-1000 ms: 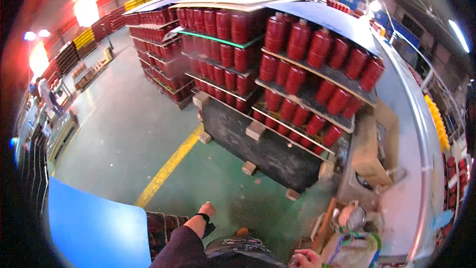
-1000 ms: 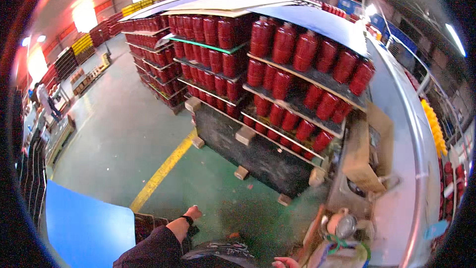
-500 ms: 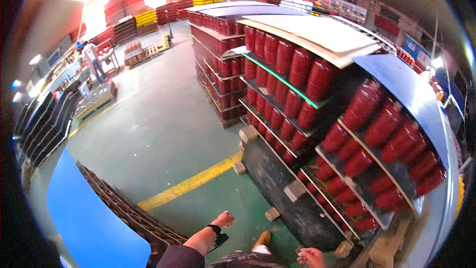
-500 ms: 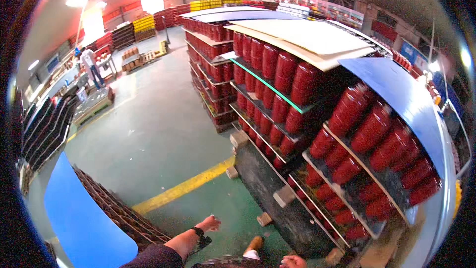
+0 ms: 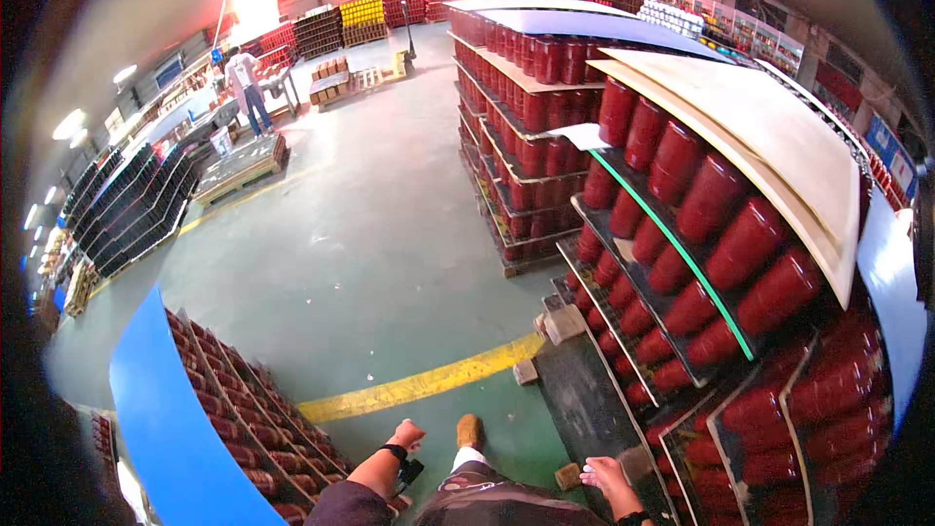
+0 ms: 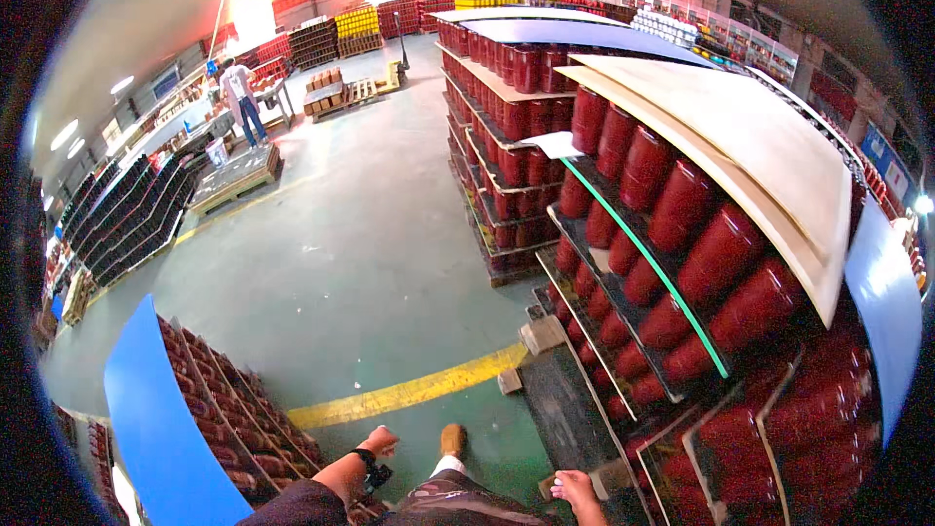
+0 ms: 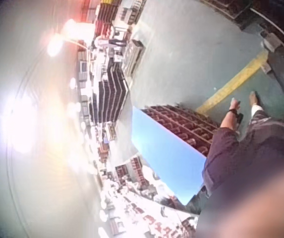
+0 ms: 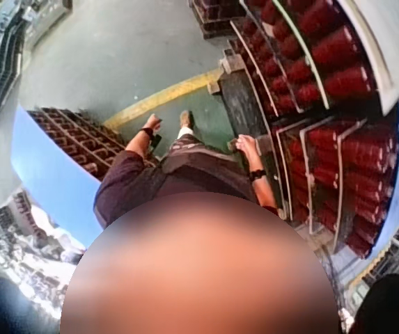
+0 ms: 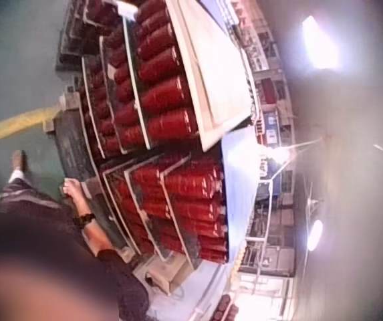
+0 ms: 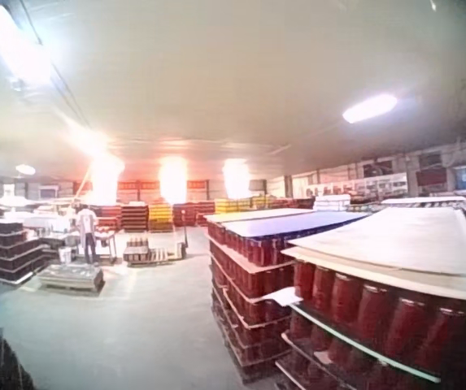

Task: Applying labels and smoothing them onto red bottles on an assembly line.

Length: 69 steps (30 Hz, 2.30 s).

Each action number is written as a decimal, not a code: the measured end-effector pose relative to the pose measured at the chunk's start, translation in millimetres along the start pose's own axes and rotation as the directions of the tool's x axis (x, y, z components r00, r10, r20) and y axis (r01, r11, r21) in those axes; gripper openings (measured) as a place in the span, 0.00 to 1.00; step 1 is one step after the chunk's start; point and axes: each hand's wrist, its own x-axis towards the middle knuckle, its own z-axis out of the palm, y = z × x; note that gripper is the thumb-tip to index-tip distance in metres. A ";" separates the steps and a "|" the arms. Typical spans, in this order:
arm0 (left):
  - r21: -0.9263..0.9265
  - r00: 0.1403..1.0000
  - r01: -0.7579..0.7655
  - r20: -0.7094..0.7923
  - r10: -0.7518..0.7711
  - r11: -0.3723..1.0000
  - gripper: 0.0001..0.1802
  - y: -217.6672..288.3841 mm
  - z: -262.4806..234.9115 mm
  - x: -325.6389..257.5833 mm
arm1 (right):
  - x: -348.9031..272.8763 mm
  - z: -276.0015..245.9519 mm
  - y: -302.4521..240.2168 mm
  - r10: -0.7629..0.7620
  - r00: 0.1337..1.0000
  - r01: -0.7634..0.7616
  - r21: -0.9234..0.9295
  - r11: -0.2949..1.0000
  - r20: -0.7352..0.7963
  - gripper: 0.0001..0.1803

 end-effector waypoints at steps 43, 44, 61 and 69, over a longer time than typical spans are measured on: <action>0.449 0.494 -0.868 0.820 0.288 0.211 0.26 549.4 -110.6 365.3 | 429.3 244.9 -201.2 -0.071 0.710 0.679 0.654 0.333 -0.701 0.44; 0.489 0.509 -0.859 0.781 0.363 0.152 0.24 547.2 -136.8 397.4 | 446.9 252.9 -222.7 0.132 0.850 0.521 0.850 -0.074 -0.510 0.45; 0.402 0.321 -0.909 0.847 0.423 -0.115 0.15 600.0 -42.0 440.3 | 468.8 250.6 -208.4 0.252 0.721 0.692 0.651 -0.312 -0.646 0.31; 0.074 -0.188 -0.857 0.877 0.442 -0.511 0.42 585.8 120.1 301.8 | 453.5 298.5 -142.0 0.248 0.635 0.773 0.594 -0.223 -0.732 0.36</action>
